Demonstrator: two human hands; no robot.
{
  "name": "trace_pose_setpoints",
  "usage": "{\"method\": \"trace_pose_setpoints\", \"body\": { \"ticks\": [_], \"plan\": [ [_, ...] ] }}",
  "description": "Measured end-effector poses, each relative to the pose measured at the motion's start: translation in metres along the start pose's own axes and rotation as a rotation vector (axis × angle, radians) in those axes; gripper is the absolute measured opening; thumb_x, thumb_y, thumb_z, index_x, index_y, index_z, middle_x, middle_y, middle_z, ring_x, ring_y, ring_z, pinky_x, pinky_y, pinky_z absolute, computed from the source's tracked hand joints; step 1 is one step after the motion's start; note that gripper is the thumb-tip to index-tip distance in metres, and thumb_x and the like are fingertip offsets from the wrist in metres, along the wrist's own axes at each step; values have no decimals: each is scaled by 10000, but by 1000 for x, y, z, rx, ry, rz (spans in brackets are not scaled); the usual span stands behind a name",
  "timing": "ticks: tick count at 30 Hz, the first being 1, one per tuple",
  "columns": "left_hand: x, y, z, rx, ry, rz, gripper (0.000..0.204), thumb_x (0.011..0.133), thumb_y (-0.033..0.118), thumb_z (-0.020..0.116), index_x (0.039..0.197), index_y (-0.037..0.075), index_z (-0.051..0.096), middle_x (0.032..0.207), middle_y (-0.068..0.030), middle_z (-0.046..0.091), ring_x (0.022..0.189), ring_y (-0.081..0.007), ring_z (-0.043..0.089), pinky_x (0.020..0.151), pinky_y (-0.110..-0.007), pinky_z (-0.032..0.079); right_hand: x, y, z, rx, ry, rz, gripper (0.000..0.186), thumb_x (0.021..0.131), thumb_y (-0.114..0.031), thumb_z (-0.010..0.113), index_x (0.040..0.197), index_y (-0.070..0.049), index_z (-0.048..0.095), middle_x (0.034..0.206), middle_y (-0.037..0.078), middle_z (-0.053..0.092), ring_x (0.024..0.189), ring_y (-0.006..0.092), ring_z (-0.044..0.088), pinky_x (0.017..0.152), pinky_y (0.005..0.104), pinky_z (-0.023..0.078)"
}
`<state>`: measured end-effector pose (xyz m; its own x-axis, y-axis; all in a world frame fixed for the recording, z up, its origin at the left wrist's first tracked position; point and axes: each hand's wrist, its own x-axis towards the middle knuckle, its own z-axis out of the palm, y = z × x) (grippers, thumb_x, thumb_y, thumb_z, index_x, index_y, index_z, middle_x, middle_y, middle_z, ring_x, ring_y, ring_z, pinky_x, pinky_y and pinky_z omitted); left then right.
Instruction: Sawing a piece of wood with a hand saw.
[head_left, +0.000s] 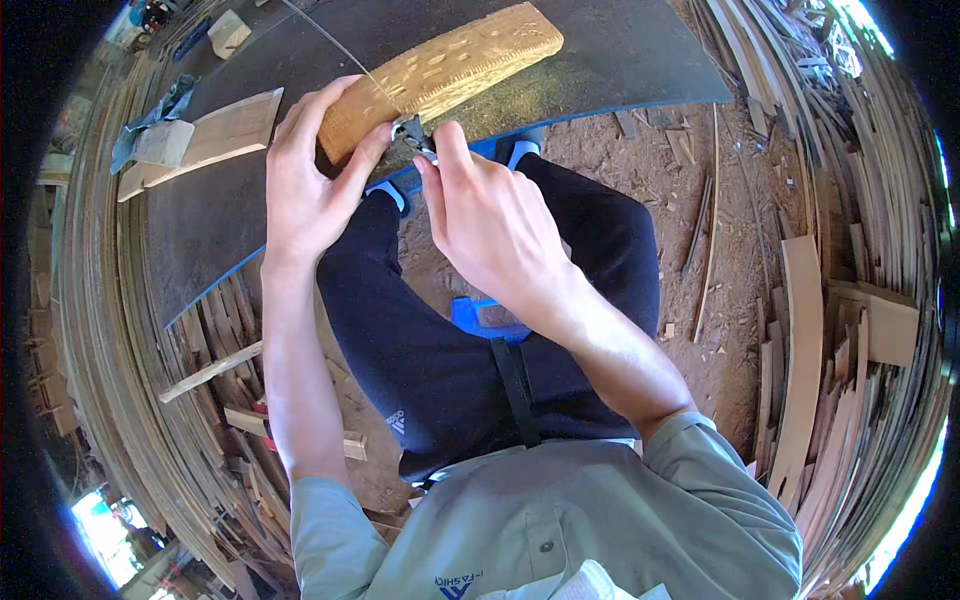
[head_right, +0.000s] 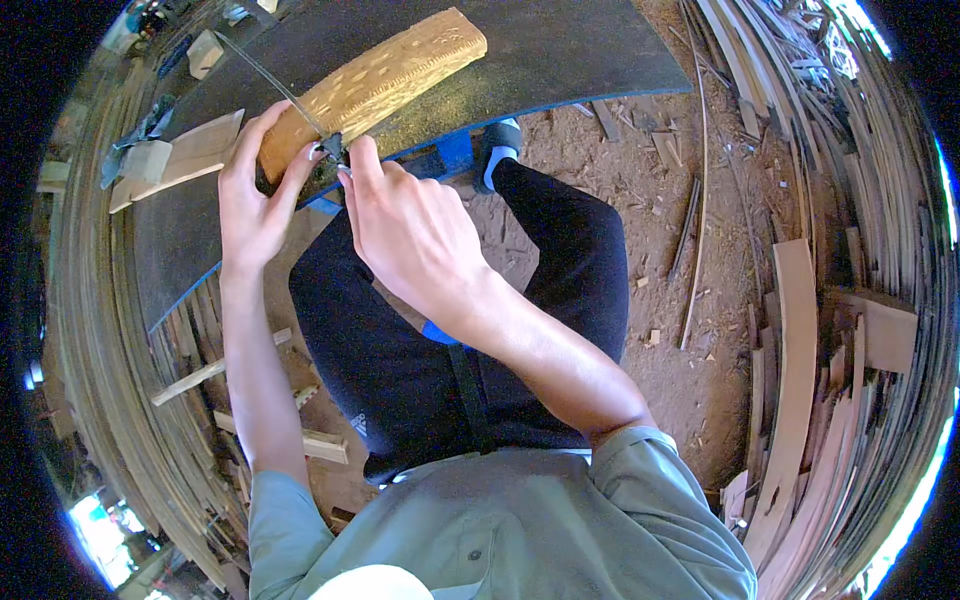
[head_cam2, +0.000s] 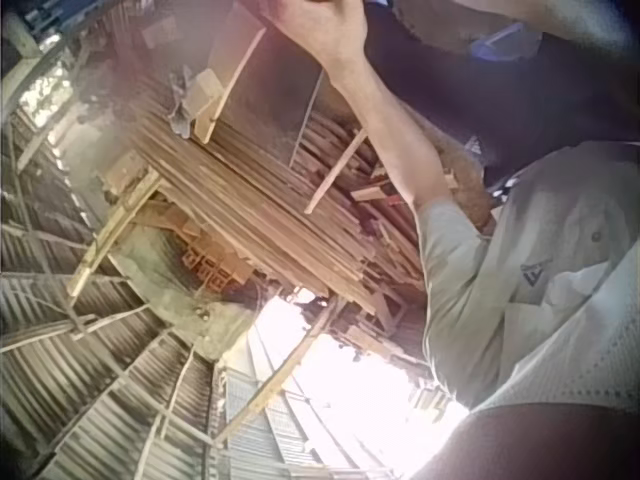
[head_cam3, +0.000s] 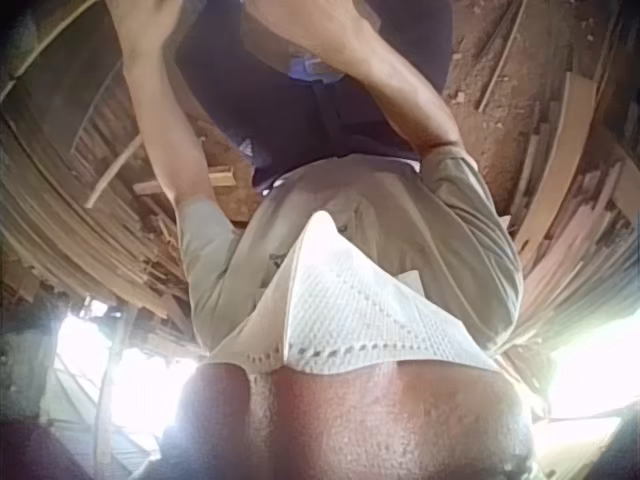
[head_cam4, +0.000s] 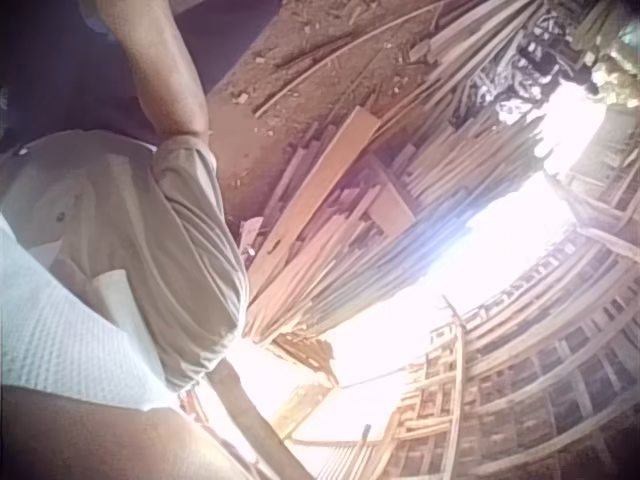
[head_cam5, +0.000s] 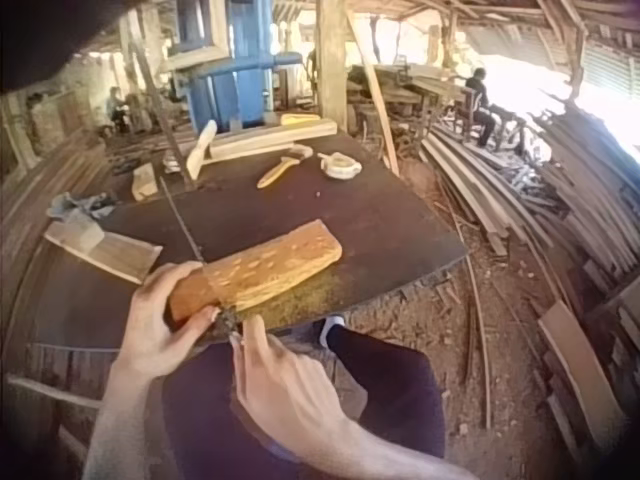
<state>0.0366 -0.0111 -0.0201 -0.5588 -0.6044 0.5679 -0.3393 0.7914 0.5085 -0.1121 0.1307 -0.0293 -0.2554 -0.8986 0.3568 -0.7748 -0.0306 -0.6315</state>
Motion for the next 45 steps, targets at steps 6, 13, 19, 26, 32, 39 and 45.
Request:
{"method": "trace_pose_setpoints", "body": {
  "ticks": [6, 13, 19, 26, 32, 39, 45],
  "plan": [
    [-2, 2, 3, 36, -14, 5, 472, 901, 169, 850, 1315, 31, 669, 1167, -170, 733, 1078, -334, 733, 925, -413, 579, -1, 1, 4, -28, -14, 23, 237, 1092, -204, 576, 1014, -5, 472, 579, 198, 612, 544, 415, 668, 486, 511, 522],
    [1, 4, 6, 199, 9, 142, 515, 886, 162, 857, 1332, 37, 631, 1135, -184, 696, 1021, -391, 716, 882, -445, 583, -5, -1, -1, 18, -49, 96, 204, 1083, -197, 595, 1011, -30, 503, 556, 203, 599, 525, 426, 659, 482, 514, 522],
    [-2, 1, 6, 206, 39, 156, 547, 871, 196, 881, 1332, 42, 629, 1120, -184, 691, 1005, -396, 708, 877, -459, 577, -42, 5, -3, 19, -159, 171, 212, 1072, -188, 606, 1113, 9, 538, 559, 220, 598, 526, 439, 652, 488, 530, 516],
    [-2, -4, 2, 162, 9, 26, 536, 960, 338, 813, 1351, 31, 612, 1142, -198, 680, 1055, -396, 698, 925, -480, 566, -168, 34, -47, 123, -312, 314, 182, 1050, -133, 634, 1125, -7, 528, 636, 213, 620, 584, 436, 677, 499, 524, 508],
    [-5, 2, -1, 175, -34, 5, 549, 972, 350, 798, 1371, 34, 592, 1199, -200, 652, 1108, -381, 677, 965, -482, 551, -88, 22, -35, 184, -80, 137, 204, 1067, -144, 631, 1173, 4, 540, 614, 211, 604, 554, 433, 660, 465, 508, 478],
    [-3, 7, 3, 115, 6, 28, 515, 941, 288, 819, 1333, 34, 602, 1141, -181, 669, 1099, -384, 660, 956, -478, 538, 10, 10, -1, 88, -38, 54, 201, 1088, -183, 589, 1058, 2, 515, 599, 238, 599, 599, 462, 659, 547, 553, 495],
    [-4, 5, 3, 132, 8, 46, 528, 935, 265, 824, 1349, 39, 587, 1143, -179, 655, 1083, -387, 652, 939, -479, 529, 8, 7, 1, 31, -25, 11, 218, 1090, -205, 587, 1027, -15, 499, 581, 225, 596, 572, 459, 652, 525, 557, 497]
  ]
}}
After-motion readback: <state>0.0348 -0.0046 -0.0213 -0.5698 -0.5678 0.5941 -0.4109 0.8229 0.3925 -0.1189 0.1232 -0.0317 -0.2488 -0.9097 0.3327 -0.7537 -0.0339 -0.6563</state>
